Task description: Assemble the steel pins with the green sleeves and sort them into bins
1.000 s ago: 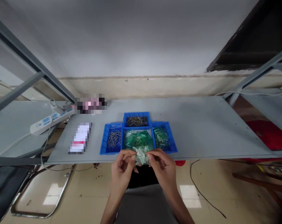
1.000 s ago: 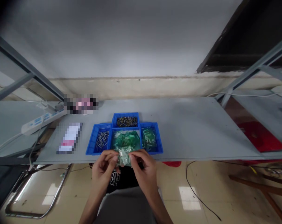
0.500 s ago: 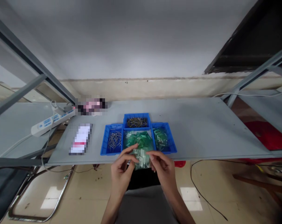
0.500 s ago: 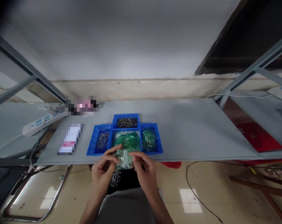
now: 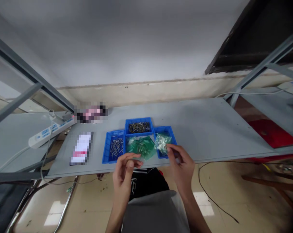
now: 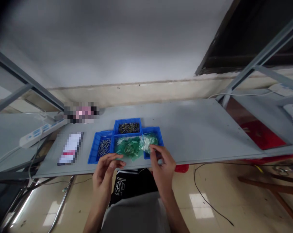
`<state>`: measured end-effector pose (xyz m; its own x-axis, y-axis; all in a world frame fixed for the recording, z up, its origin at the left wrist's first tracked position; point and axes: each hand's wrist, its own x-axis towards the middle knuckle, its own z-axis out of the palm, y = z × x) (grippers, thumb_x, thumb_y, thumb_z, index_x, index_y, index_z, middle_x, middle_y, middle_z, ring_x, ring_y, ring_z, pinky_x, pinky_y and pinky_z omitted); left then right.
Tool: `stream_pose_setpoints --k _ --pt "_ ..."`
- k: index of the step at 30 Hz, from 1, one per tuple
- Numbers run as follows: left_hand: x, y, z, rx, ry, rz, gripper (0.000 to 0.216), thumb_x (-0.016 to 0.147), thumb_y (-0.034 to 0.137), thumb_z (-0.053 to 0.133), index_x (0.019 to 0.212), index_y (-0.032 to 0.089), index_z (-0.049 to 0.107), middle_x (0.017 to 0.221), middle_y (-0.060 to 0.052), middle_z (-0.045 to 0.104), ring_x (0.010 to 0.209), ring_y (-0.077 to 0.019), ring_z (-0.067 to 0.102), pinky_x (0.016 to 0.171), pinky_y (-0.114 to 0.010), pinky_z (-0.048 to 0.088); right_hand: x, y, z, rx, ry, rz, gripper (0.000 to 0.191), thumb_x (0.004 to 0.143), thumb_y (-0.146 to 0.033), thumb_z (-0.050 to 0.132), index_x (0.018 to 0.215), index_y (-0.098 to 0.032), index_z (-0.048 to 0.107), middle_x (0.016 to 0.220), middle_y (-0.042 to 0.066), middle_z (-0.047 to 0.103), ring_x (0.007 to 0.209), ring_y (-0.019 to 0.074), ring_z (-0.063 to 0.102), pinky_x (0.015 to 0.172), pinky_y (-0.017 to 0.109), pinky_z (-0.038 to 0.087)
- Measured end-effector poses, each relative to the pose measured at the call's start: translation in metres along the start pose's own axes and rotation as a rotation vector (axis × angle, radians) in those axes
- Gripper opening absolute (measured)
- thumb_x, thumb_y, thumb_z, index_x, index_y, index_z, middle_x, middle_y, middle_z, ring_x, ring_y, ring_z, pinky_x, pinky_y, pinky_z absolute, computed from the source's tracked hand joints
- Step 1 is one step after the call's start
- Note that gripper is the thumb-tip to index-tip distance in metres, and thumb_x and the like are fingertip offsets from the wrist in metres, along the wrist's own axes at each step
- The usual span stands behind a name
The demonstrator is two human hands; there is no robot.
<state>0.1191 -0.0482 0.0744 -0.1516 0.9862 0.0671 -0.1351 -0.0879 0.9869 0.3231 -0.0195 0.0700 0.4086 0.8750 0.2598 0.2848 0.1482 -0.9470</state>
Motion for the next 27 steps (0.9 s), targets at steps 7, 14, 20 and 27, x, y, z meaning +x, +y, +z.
stream_pose_setpoints --k 7,14,20,27 --pt "-0.003 0.008 -0.001 0.041 0.011 0.009 0.022 0.110 0.035 0.066 0.102 0.019 0.078 0.091 -0.005 0.078 0.084 -0.0196 0.070 0.081 -0.031 0.056 0.020 0.010 -0.029 -0.324 -0.021 -0.105 0.031 0.107 -0.039 0.062 0.118 -0.023 0.085 0.083 0.004 0.073 0.072 0.0209 0.059 0.075 0.037 0.050" --pt "0.004 0.022 0.001 -0.046 0.179 0.132 0.016 0.108 0.032 0.066 0.102 0.021 0.077 0.078 -0.001 0.073 0.074 -0.0167 0.065 0.072 -0.028 0.052 0.007 -0.014 -0.009 -0.179 -0.051 -0.122 0.029 0.106 -0.042 0.064 0.111 -0.022 0.084 0.080 0.004 0.078 0.065 0.0191 0.066 0.063 0.032 0.051" --pt "0.017 0.038 -0.002 -0.099 0.289 0.256 0.020 0.110 0.030 0.060 0.100 0.020 0.075 0.076 -0.001 0.071 0.062 -0.0129 0.058 0.059 -0.025 0.045 0.004 -0.031 0.032 -0.144 -0.206 -0.218 0.023 0.106 -0.037 0.066 0.111 -0.025 0.084 0.089 0.003 0.081 0.070 0.0183 0.069 0.074 0.032 0.055" --pt "-0.008 0.007 -0.026 -0.141 0.500 0.216 0.018 0.106 0.028 0.063 0.095 0.019 0.074 0.064 0.004 0.057 0.054 -0.0095 0.049 0.050 -0.020 0.038 -0.046 -0.005 0.065 -0.205 -0.306 -0.188 0.020 0.103 -0.031 0.067 0.116 -0.024 0.081 0.079 0.000 0.078 0.056 0.0164 0.061 0.061 0.029 0.050"
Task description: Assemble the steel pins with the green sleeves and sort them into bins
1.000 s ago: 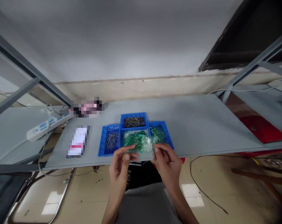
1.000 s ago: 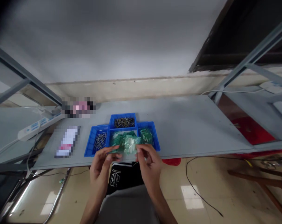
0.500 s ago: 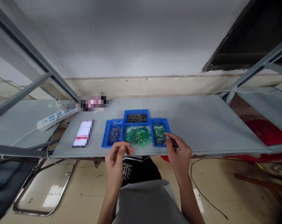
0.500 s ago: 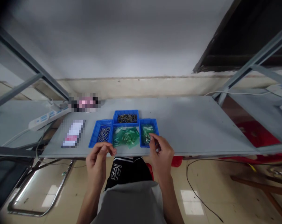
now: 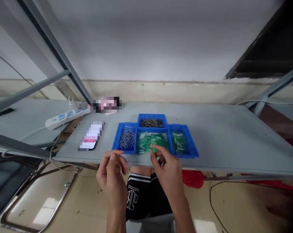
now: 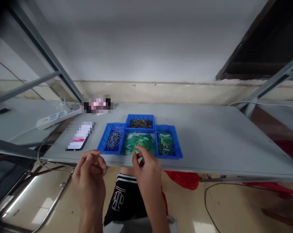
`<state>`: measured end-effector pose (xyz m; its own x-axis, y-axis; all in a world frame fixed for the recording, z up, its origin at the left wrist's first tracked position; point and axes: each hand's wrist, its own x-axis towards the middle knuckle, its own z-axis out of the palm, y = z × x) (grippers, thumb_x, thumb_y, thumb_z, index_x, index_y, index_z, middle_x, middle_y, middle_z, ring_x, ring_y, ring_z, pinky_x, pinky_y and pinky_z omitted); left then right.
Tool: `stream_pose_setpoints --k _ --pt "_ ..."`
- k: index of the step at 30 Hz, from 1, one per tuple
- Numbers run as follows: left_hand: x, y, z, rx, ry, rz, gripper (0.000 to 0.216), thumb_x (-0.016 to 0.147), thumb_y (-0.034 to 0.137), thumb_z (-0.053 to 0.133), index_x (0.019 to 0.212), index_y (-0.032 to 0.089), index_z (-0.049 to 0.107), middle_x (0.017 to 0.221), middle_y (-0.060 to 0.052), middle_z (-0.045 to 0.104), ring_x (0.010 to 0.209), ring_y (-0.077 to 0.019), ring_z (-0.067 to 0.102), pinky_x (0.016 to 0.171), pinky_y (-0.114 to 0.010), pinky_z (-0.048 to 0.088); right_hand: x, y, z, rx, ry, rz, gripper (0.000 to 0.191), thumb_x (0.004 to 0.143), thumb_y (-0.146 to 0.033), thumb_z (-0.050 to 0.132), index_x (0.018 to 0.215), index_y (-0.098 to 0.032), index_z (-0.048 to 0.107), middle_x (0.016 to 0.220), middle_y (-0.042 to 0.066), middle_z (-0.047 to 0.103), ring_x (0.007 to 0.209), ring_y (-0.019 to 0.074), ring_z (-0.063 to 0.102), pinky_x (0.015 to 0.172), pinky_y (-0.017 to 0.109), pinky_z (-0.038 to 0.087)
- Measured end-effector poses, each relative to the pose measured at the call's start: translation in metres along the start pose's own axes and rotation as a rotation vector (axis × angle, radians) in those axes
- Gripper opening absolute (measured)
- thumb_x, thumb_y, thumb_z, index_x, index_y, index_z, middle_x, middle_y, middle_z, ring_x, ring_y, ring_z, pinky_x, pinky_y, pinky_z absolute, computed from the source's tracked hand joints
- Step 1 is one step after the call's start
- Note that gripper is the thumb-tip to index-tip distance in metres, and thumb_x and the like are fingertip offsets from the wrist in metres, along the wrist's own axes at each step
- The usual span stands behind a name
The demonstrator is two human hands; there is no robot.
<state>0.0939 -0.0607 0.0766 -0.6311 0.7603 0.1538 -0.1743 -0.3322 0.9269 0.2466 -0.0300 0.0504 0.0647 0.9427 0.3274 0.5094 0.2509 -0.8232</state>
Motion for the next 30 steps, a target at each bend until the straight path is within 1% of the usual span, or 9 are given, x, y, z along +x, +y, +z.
stream_pose_setpoints --k 4,10,17,19,22,23,25,28,30 --pt "-0.009 -0.007 -0.016 0.039 0.008 -0.024 0.017 0.106 0.027 0.063 0.095 0.020 0.073 0.064 0.004 0.056 0.054 -0.0092 0.049 0.051 -0.019 0.040 -0.014 0.008 0.023 -0.006 0.003 0.070 0.023 0.103 -0.035 0.066 0.121 -0.025 0.076 0.091 0.003 0.082 0.057 0.0178 0.063 0.062 0.031 0.050" --pt "-0.005 -0.012 -0.021 0.064 -0.026 -0.047 0.021 0.108 0.029 0.061 0.094 0.020 0.074 0.062 0.003 0.056 0.054 -0.0091 0.050 0.050 -0.018 0.040 -0.008 0.015 0.038 -0.010 0.110 0.206 0.022 0.098 -0.044 0.073 0.109 -0.027 0.063 0.089 0.001 0.081 0.060 0.0199 0.067 0.062 0.031 0.048" --pt "0.001 -0.018 -0.013 0.074 -0.024 -0.074 0.021 0.108 0.031 0.062 0.094 0.020 0.074 0.064 0.003 0.057 0.055 -0.0092 0.051 0.050 -0.018 0.041 0.003 0.016 0.041 0.045 0.118 0.167 0.012 0.097 -0.035 0.069 0.104 -0.026 0.066 0.085 0.001 0.078 0.057 0.0167 0.064 0.060 0.030 0.048" --pt "0.001 -0.020 -0.012 0.083 -0.027 -0.067 0.021 0.108 0.031 0.063 0.094 0.020 0.074 0.064 0.003 0.057 0.055 -0.0096 0.051 0.049 -0.018 0.041 0.003 0.012 0.038 0.078 0.161 0.155 0.010 0.097 -0.033 0.070 0.102 -0.026 0.068 0.082 0.000 0.075 0.055 0.0152 0.060 0.058 0.029 0.048" --pt "0.000 -0.019 -0.014 0.116 -0.039 -0.071 0.022 0.108 0.035 0.064 0.093 0.021 0.072 0.061 0.004 0.055 0.052 -0.0094 0.049 0.049 -0.019 0.041 -0.003 0.000 0.025 0.194 0.289 0.169 0.010 0.098 -0.035 0.074 0.102 -0.026 0.070 0.084 0.001 0.074 0.059 0.0150 0.061 0.057 0.027 0.051" --pt "-0.001 -0.019 -0.014 0.143 -0.070 -0.098 0.025 0.109 0.038 0.063 0.093 0.021 0.072 0.058 0.004 0.053 0.050 -0.0093 0.047 0.049 -0.019 0.040 -0.005 -0.003 0.019 0.260 0.322 0.174 0.011 0.098 -0.035 0.076 0.102 -0.026 0.070 0.087 0.003 0.075 0.062 0.0155 0.064 0.057 0.027 0.053" --pt "-0.005 -0.017 -0.013 0.211 -0.204 -0.211 0.033 0.112 0.047 0.059 0.095 0.021 0.072 0.050 0.006 0.050 0.045 -0.0102 0.044 0.047 -0.020 0.040 -0.010 -0.009 0.005 0.373 0.379 0.195 0.013 0.098 -0.035 0.079 0.103 -0.027 0.071 0.090 0.003 0.076 0.065 0.0160 0.067 0.057 0.026 0.056" --pt "-0.015 -0.018 0.000 0.236 -0.430 -0.420 0.047 0.112 0.062 0.051 0.103 0.020 0.071 0.050 0.003 0.059 0.043 -0.0133 0.052 0.044 -0.022 0.041 -0.015 -0.010 -0.010 0.518 0.387 0.174 0.013 0.097 -0.029 0.082 0.102 -0.027 0.070 0.088 0.002 0.075 0.061 0.0136 0.066 0.051 0.022 0.053" --pt "-0.020 -0.023 0.012 0.201 -0.435 -0.467 0.049 0.110 0.065 0.054 0.095 0.021 0.067 0.054 0.001 0.064 0.044 -0.0128 0.055 0.043 -0.021 0.041 -0.015 -0.010 -0.015 0.577 0.335 0.171 0.012 0.097 -0.027 0.082 0.099 -0.026 0.070 0.086 0.000 0.074 0.059 0.0113 0.064 0.050 0.019 0.052"
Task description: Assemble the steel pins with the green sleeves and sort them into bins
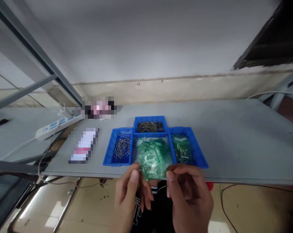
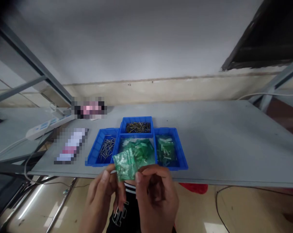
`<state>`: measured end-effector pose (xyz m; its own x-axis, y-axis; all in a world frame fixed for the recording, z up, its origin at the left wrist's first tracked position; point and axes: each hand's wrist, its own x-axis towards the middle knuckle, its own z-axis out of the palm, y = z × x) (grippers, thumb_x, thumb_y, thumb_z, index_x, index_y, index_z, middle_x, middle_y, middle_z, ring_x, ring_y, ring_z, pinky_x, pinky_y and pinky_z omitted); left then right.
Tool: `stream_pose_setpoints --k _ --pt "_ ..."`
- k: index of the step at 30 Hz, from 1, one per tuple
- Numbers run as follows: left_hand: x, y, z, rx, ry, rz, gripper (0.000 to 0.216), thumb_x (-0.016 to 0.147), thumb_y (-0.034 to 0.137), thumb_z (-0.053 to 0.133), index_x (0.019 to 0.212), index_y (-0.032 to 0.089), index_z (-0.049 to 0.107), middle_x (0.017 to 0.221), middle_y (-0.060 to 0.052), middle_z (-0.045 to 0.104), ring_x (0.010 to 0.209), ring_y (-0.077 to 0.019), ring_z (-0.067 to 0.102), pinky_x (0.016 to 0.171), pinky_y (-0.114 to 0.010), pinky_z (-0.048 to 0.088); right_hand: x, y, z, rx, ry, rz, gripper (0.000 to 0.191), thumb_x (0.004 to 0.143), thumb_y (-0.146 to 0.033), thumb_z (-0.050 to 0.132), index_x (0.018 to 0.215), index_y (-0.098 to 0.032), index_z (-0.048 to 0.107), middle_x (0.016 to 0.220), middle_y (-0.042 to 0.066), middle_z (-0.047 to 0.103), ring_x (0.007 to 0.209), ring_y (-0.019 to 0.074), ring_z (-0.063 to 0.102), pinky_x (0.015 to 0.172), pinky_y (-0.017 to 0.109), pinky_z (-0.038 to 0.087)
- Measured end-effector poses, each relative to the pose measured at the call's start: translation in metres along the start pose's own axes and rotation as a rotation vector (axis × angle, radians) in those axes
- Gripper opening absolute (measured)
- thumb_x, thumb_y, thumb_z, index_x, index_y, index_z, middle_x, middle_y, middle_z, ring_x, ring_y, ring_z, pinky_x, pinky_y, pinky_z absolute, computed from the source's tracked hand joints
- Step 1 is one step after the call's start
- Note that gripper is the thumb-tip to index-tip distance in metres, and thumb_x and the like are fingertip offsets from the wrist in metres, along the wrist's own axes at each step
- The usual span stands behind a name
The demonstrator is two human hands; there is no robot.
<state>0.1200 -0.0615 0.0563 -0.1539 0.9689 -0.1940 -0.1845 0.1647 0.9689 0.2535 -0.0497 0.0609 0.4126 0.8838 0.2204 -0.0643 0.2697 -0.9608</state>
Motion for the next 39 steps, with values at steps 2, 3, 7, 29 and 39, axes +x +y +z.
stream_pose_setpoints --k 2,3,7,29,39 --pt "0.005 -0.003 0.012 -0.018 0.104 0.042 0.048 0.107 0.063 0.063 0.083 0.022 0.061 0.054 0.003 0.062 0.045 -0.0105 0.054 0.045 -0.019 0.041 0.001 -0.001 0.000 0.005 -0.028 0.089 0.012 0.098 -0.029 0.082 0.096 -0.025 0.070 0.082 -0.001 0.071 0.058 0.0100 0.062 0.051 0.018 0.052" --pt "0.008 -0.004 0.016 -0.006 0.160 0.073 0.049 0.106 0.061 0.067 0.079 0.022 0.058 0.053 0.004 0.060 0.045 -0.0096 0.052 0.046 -0.018 0.041 0.002 -0.002 0.000 0.000 -0.033 0.150 0.013 0.098 -0.032 0.082 0.095 -0.025 0.071 0.080 -0.001 0.070 0.059 0.0100 0.061 0.053 0.017 0.052" --pt "0.021 -0.003 0.022 0.135 0.214 0.169 0.050 0.106 0.057 0.068 0.072 0.022 0.058 0.054 0.004 0.057 0.048 -0.0099 0.052 0.049 -0.019 0.044 0.007 -0.006 -0.001 0.021 -0.092 0.330 0.019 0.098 -0.042 0.080 0.109 -0.027 0.077 0.080 -0.001 0.068 0.062 0.0112 0.060 0.055 0.019 0.052" --pt "0.027 -0.001 -0.003 -0.047 0.028 0.179 0.033 0.112 0.048 0.061 0.114 0.022 0.081 0.072 0.000 0.076 0.062 -0.0132 0.071 0.060 -0.021 0.058 0.012 0.022 0.002 -0.032 -0.258 0.258 0.029 0.111 -0.046 0.064 0.128 -0.030 0.081 0.075 0.000 0.071 0.063 0.0144 0.064 0.059 0.024 0.055" --pt "0.033 -0.007 -0.007 0.174 0.056 0.325 0.037 0.105 0.028 0.073 0.142 0.030 0.066 0.092 0.001 0.080 0.069 -0.0130 0.076 0.070 -0.024 0.065 0.018 0.029 0.002 -0.133 -0.235 0.278 0.026 0.101 -0.049 0.078 0.113 -0.025 0.078 0.075 -0.001 0.069 0.059 0.0148 0.063 0.050 0.023 0.053"
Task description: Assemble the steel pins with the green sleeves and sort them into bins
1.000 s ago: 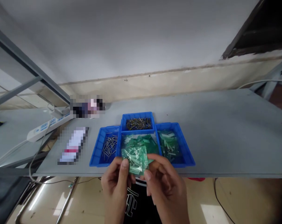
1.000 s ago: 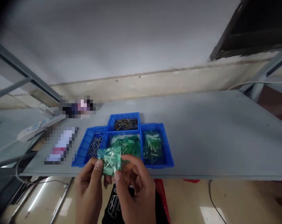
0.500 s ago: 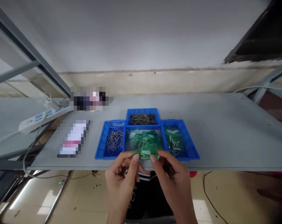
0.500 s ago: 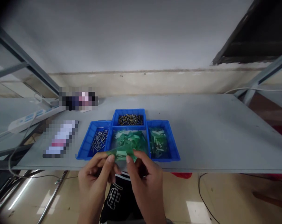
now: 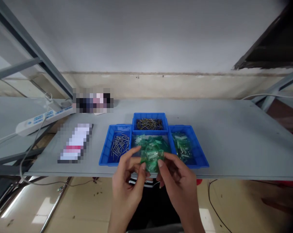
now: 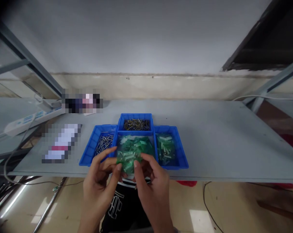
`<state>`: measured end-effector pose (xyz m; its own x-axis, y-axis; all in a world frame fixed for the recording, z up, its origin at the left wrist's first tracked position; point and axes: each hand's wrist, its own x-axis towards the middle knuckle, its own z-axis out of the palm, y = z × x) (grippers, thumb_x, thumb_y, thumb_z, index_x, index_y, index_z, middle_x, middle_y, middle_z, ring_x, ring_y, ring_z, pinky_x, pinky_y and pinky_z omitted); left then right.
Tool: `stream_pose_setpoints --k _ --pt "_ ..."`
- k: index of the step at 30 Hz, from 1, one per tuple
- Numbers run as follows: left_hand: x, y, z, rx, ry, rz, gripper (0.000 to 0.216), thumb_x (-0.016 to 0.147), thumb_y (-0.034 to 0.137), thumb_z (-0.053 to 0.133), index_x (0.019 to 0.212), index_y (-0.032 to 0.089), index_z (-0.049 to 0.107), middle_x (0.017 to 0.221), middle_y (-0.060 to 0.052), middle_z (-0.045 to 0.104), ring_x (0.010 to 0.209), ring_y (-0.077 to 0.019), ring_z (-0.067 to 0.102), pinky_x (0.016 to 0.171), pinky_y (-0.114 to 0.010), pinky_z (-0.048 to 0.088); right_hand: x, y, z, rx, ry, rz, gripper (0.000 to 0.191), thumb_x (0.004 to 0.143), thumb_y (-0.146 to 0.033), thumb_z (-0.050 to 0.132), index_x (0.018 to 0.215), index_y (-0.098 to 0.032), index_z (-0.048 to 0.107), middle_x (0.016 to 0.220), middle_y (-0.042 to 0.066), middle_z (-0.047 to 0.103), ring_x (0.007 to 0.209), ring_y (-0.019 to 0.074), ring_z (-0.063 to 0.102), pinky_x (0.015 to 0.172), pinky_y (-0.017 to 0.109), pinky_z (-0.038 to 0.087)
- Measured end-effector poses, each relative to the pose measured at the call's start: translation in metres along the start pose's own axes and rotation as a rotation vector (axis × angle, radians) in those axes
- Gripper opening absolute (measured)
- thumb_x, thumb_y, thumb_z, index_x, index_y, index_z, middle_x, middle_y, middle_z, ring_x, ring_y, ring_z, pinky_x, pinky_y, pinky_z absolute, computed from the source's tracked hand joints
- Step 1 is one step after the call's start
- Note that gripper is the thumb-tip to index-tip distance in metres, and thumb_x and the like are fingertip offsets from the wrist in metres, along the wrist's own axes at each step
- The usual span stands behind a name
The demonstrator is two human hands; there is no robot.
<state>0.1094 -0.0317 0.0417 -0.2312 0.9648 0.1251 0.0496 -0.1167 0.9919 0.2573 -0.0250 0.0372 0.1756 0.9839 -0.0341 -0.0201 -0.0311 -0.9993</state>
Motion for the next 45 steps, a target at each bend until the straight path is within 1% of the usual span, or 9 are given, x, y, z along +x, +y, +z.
stream_pose_setpoints --k 3,8,11,17,21,26,33,38,45 --pt "0.001 0.002 0.007 -0.032 -0.019 -0.067 0.048 0.104 0.033 0.074 0.150 0.028 0.060 0.092 -0.001 0.081 0.068 -0.0149 0.075 0.069 -0.027 0.066 0.000 0.000 -0.004 -0.097 0.059 -0.030 0.026 0.102 -0.049 0.076 0.108 -0.024 0.076 0.072 -0.002 0.066 0.058 0.0139 0.059 0.051 0.023 0.050" --pt "0.000 0.009 0.008 -0.039 -0.140 -0.205 0.024 0.100 0.042 0.079 0.095 0.019 0.073 0.066 0.000 0.072 0.058 -0.0158 0.070 0.050 -0.022 0.055 -0.001 -0.009 -0.013 -0.193 0.061 -0.077 0.024 0.102 -0.046 0.074 0.103 -0.022 0.078 0.067 -0.005 0.054 0.059 0.0125 0.051 0.053 0.024 0.042" --pt "-0.004 0.012 0.007 0.058 -0.070 -0.129 0.023 0.099 0.040 0.079 0.087 0.021 0.074 0.064 0.002 0.067 0.057 -0.0138 0.065 0.052 -0.021 0.051 -0.003 -0.012 -0.017 -0.177 0.038 -0.080 0.022 0.101 -0.043 0.075 0.097 -0.022 0.079 0.065 -0.006 0.048 0.060 0.0127 0.047 0.054 0.024 0.040" --pt "-0.010 0.011 0.011 0.213 0.098 0.113 0.008 0.097 0.034 0.082 0.095 0.026 0.085 0.086 0.000 0.065 0.069 -0.0126 0.058 0.062 -0.023 0.049 -0.008 -0.015 -0.018 0.081 0.024 0.007 0.025 0.101 -0.047 0.077 0.104 -0.022 0.081 0.068 -0.002 0.065 0.053 0.0109 0.052 0.048 0.022 0.043" --pt "-0.015 0.017 0.009 0.150 0.059 0.007 0.020 0.103 0.042 0.075 0.108 0.026 0.086 0.074 0.001 0.065 0.064 -0.0138 0.056 0.060 -0.023 0.047 -0.011 -0.018 -0.019 0.216 -0.077 0.019 0.029 0.104 -0.049 0.074 0.113 -0.023 0.083 0.096 0.007 0.083 0.062 0.0138 0.070 0.056 0.024 0.055" --pt "-0.019 0.021 0.005 -0.008 -0.020 -0.115 0.035 0.107 0.053 0.067 0.113 0.023 0.084 0.069 0.000 0.067 0.060 -0.0146 0.059 0.058 -0.024 0.049 -0.011 -0.013 -0.016 0.243 -0.040 0.009 0.030 0.105 -0.051 0.073 0.106 -0.024 0.085 0.077 0.003 0.078 0.063 0.0152 0.071 0.060 0.024 0.058" --pt "-0.019 0.014 0.001 0.014 0.037 -0.063 0.023 0.101 0.039 0.079 0.119 0.024 0.082 0.072 0.002 0.067 0.064 -0.0141 0.061 0.062 -0.023 0.052 -0.012 -0.015 -0.016 -0.066 -0.081 -0.141 0.023 0.101 -0.045 0.076 0.101 -0.024 0.085 0.070 -0.001 0.069 0.055 0.0131 0.057 0.049 0.023 0.049" --pt "-0.018 0.014 0.003 -0.029 0.094 -0.005 0.030 0.105 0.040 0.073 0.132 0.027 0.077 0.122 -0.009 0.082 0.074 -0.0144 0.070 0.063 -0.024 0.059 -0.005 -0.018 -0.036 -0.181 0.201 -0.265 0.023 0.102 -0.041 0.077 0.114 -0.024 0.086 0.064 -0.002 0.065 0.052 0.0146 0.058 0.049 0.025 0.049" --pt "-0.019 0.017 0.002 -0.032 0.215 0.040 0.021 0.109 0.039 0.067 0.109 0.023 0.081 0.086 -0.002 0.078 0.063 -0.0121 0.064 0.053 -0.021 0.050 0.002 -0.022 -0.071 -0.436 0.380 -0.208 0.043 0.103 -0.057 0.070 0.130 -0.026 0.083 0.083 0.004 0.081 0.056 0.0156 0.060 0.049 0.027 0.045"
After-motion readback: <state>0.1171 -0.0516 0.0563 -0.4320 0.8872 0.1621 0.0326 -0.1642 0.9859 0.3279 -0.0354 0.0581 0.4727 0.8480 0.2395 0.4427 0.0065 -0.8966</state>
